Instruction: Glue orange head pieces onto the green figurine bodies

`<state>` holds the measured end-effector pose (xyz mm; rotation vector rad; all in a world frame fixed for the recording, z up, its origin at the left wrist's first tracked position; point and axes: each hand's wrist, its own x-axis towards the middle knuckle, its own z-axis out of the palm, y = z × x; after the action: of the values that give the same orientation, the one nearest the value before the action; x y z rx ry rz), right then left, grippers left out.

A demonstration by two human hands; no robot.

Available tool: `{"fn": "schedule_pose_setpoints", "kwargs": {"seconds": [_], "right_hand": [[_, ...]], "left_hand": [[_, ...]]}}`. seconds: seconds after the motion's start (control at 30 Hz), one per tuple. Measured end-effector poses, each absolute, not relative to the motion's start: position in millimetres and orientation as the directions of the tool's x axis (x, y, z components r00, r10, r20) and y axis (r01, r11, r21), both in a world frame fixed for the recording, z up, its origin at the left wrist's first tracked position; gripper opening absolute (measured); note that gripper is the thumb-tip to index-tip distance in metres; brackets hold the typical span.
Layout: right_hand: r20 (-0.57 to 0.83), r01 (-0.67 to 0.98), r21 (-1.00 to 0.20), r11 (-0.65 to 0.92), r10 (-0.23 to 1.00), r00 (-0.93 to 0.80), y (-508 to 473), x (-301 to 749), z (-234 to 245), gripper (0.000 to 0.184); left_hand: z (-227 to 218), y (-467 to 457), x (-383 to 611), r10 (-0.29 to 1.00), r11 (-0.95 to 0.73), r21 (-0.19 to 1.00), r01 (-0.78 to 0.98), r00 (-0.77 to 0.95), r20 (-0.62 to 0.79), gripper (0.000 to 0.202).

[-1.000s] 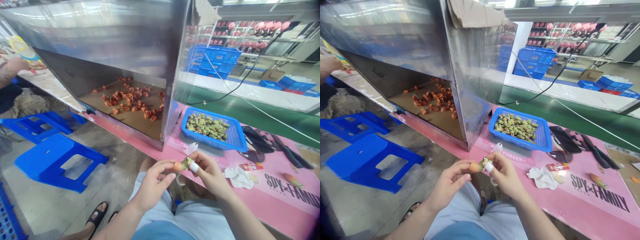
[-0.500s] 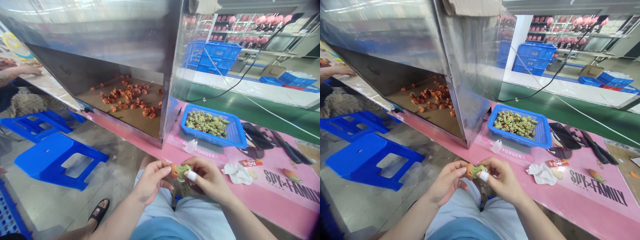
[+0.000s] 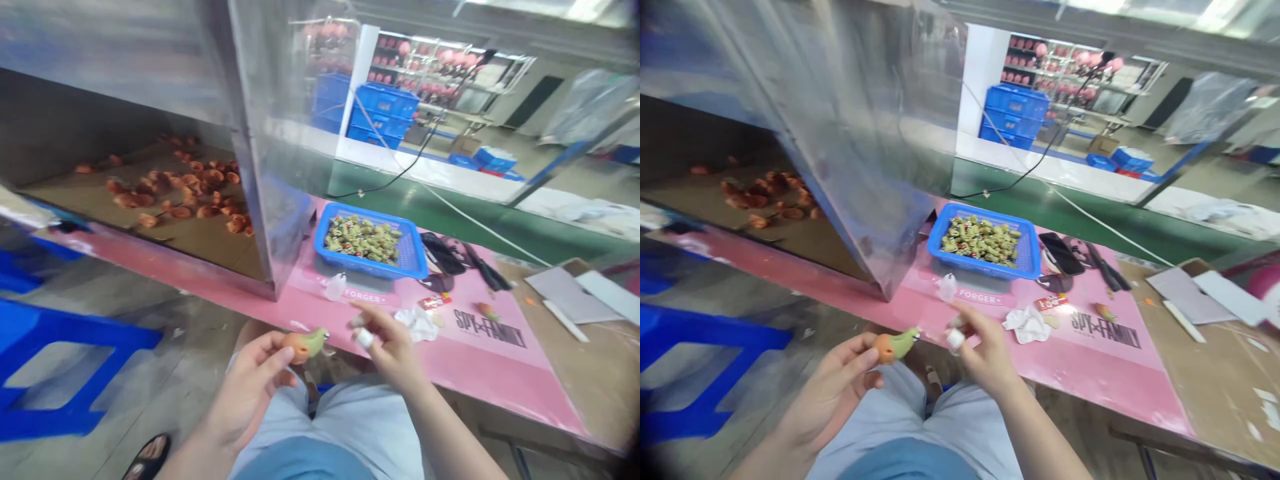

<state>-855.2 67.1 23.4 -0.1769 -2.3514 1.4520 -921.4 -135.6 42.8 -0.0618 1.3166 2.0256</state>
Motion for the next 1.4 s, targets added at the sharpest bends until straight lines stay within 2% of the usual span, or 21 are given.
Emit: {"fn": "schedule_pose_setpoints", "kwargs": {"seconds": [0.07, 0.1, 0.13, 0.2, 0.23, 0.3, 0.4, 0.47, 0.53, 0.63, 0.7, 0.87, 1.0, 1.07, 1.17, 1.27, 1.33, 1.4], "right_hand": [[0.464, 0.121, -0.600, 0.791, 0.467, -0.752, 109.3, -840.4, -1.1, 0.033], [0.526, 0.277, -0.437, 0.856, 0.493, -0.693, 129.9, -830.9, -15.5, 0.036], [0.532, 0.389, -0.319, 0.864, 0.503, -0.681, 147.6, -821.2, -30.3, 0.037], [0.467, 0.433, -0.207, 0.877, 0.478, -0.744, 167.8, -804.9, -55.9, 0.031], [0.442, 0.404, -0.215, 0.889, 0.457, -0.771, 168.8, -799.7, -63.9, 0.031], [0.435, 0.307, -0.327, 0.894, 0.431, -0.791, 152.8, -795.8, -64.1, 0.031], [0.529, 0.118, -0.527, 0.841, 0.434, -0.729, 100.1, -803.7, -25.2, 0.030], [0.677, -0.071, -0.521, 0.851, 0.361, -0.641, 62.4, -815.5, 12.0, 0.027], [0.752, -0.228, -0.467, 0.854, 0.248, -0.611, 33.5, -829.6, 42.5, 0.032], [0.771, -0.363, -0.385, 0.849, 0.080, -0.632, 12.4, -847.8, 61.1, 0.040], [0.775, -0.388, -0.347, 0.854, 0.028, -0.632, 10.4, -853.9, 57.9, 0.043], [0.735, -0.354, -0.331, 0.875, 0.004, -0.678, 18.9, -847.4, 41.3, 0.051], [0.805, -0.295, -0.355, 0.887, 0.129, -0.579, 14.8, -844.5, 46.8, 0.056], [0.806, -0.301, -0.360, 0.883, 0.131, -0.578, 14.4, -846.3, 47.1, 0.053], [0.734, -0.283, -0.345, 0.895, 0.070, -0.675, 35.0, -844.7, 31.0, 0.041], [0.639, -0.072, -0.328, 0.942, 0.165, -0.751, 78.6, -833.7, 6.1, 0.038], [0.577, 0.148, -0.281, 0.948, 0.291, -0.763, 103.2, -823.8, -2.2, 0.039], [0.534, 0.242, -0.303, 0.922, 0.374, -0.758, 112.1, -814.3, 0.4, 0.043]], "left_hand": [[42.4, -133.6, -923.7, 0.455, -0.265, 0.771, -0.579, -0.780, -0.429, 0.016], [42.7, -132.7, -924.6, 0.430, -0.284, 0.766, -0.577, -0.790, -0.436, 0.018], [43.3, -131.9, -925.2, 0.422, -0.298, 0.761, -0.577, -0.794, -0.437, 0.019], [45.5, -130.1, -925.1, 0.424, -0.321, 0.752, -0.576, -0.797, -0.430, 0.019], [46.7, -129.1, -924.7, 0.423, -0.330, 0.751, -0.571, -0.801, -0.423, 0.019], [48.9, -126.6, -923.3, 0.421, -0.335, 0.763, -0.553, -0.812, -0.404, 0.019], [51.0, -122.4, -920.6, 0.398, -0.327, 0.806, -0.494, -0.845, -0.356, 0.019], [51.4, -119.7, -918.7, 0.393, -0.310, 0.836, -0.452, -0.862, -0.320, 0.018], [51.1, -117.4, -917.4, 0.409, -0.284, 0.869, -0.406, -0.871, -0.273, 0.017], [50.0, -115.0, -916.8, 0.435, -0.278, 0.901, -0.332, -0.880, -0.190, 0.014], [48.8, -113.8, -917.6, 0.423, -0.292, 0.909, -0.297, -0.893, -0.156, 0.013], [44.5, -111.1, -920.7, 0.334, -0.300, 0.923, -0.240, -0.933, -0.134, 0.013], [43.5, -106.4, -919.6, 0.364, -0.290, 0.933, -0.215, -0.926, -0.100, 0.012], [44.2, -103.0, -919.3, 0.393, -0.291, 0.934, -0.210, -0.916, -0.083, 0.011], [45.9, -98.2, -922.1, 0.344, -0.328, 0.925, -0.193, -0.936, -0.074, 0.010], [47.5, -93.0, -926.1, 0.353, -0.385, 0.887, -0.253, -0.929, -0.111, 0.012], [48.6, -88.4, -926.3, 0.448, -0.399, 0.836, -0.376, -0.876, -0.181, 0.013], [49.9, -82.9, -924.1, 0.561, -0.367, 0.776, -0.514, -0.787, -0.256, 0.013]]}}
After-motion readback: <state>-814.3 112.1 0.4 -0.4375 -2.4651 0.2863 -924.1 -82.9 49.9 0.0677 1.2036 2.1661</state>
